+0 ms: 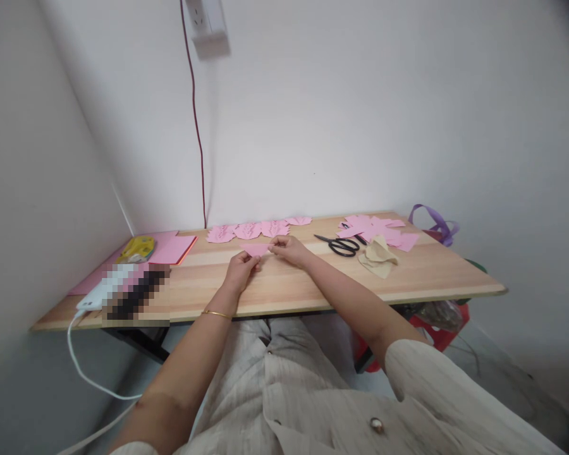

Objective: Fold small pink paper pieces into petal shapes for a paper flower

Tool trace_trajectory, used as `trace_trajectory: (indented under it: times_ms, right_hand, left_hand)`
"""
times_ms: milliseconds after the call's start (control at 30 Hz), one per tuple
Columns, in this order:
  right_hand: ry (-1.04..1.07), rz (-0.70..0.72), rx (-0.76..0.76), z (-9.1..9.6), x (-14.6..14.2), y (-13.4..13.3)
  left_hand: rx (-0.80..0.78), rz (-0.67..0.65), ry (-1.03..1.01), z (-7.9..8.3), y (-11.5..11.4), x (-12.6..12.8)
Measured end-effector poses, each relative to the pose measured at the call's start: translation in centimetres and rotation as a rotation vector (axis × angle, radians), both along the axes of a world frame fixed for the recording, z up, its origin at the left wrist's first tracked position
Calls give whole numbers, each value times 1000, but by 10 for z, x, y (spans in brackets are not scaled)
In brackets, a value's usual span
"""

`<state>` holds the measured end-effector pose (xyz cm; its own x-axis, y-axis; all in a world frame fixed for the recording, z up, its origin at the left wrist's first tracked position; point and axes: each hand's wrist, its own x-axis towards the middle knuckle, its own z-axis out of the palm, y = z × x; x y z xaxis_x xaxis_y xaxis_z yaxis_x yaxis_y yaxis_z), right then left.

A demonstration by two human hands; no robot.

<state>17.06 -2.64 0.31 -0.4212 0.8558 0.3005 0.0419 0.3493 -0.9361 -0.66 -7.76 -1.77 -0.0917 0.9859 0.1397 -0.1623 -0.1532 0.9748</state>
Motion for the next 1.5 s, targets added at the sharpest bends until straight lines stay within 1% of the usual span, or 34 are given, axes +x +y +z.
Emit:
trace_trajectory:
  times_ms: [167, 233, 367, 500, 567, 700, 1000, 1300, 1500]
  right_hand:
    - [56, -38, 10, 3, 1, 0]
    - [68, -31, -13, 1, 0, 0]
    - [22, 71, -61, -10, -7, 1]
    - [-30, 146, -19, -22, -14, 3]
    - [-6, 161, -19, -24, -15, 3]
    - [10, 183, -53, -22, -15, 2]
    - [36, 172, -62, -20, -16, -1]
    - [5, 116, -29, -10, -16, -9]
    - [-16, 37, -44, -7, -7, -2]
  left_hand:
    - [-9, -28, -15, 2, -2, 1]
    - [-11, -33, -13, 2, -2, 1]
    - [6, -25, 24, 1, -1, 0]
    - [19, -26, 84, -1, 0, 0]
    - [23, -28, 120, -2, 1, -1]
    - [33, -28, 156, -3, 1, -1]
    - [45, -39, 177, -4, 1, -1]
    - [34, -39, 241, -1, -1, 0]
    - [41, -31, 240, -2, 0, -2]
